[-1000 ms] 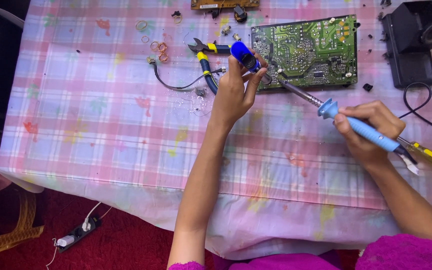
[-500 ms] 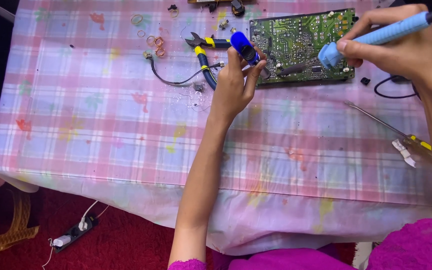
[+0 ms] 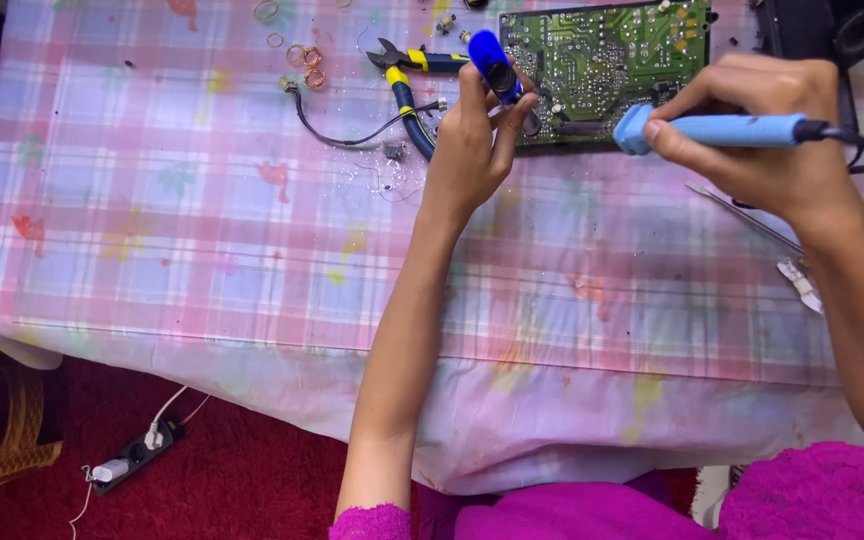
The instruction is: Desoldering electronic components from a circuit board using a soldering iron and a desoldering pump.
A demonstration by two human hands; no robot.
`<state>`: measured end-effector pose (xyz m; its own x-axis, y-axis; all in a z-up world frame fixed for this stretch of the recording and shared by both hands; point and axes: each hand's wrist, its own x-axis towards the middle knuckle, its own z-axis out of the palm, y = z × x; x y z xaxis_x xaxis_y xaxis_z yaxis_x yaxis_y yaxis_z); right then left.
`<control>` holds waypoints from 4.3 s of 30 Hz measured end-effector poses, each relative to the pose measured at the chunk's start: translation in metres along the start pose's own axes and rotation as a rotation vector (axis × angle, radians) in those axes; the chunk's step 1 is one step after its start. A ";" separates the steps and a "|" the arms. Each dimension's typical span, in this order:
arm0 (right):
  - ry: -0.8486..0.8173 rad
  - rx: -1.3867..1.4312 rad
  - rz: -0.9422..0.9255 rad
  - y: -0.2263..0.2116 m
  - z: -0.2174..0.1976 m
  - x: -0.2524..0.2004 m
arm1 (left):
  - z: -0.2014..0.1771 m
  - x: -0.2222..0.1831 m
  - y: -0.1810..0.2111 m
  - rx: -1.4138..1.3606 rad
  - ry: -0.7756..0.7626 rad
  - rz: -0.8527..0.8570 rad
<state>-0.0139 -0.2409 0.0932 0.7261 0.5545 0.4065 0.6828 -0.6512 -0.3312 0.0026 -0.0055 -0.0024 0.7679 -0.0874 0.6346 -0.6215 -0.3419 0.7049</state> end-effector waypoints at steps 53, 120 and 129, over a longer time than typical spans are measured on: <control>0.458 0.681 0.359 0.067 0.065 -0.074 | -0.010 0.003 0.019 0.006 0.030 0.082; 0.523 1.019 0.668 0.083 0.085 -0.076 | -0.014 0.003 0.011 0.101 0.053 0.110; 0.355 0.755 0.385 0.073 0.055 -0.054 | -0.014 0.002 0.010 0.085 0.032 0.112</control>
<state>0.0011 -0.2901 0.0006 0.9321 0.0969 0.3490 0.3612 -0.1773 -0.9155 -0.0043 0.0040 0.0104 0.6882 -0.0999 0.7186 -0.6866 -0.4098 0.6006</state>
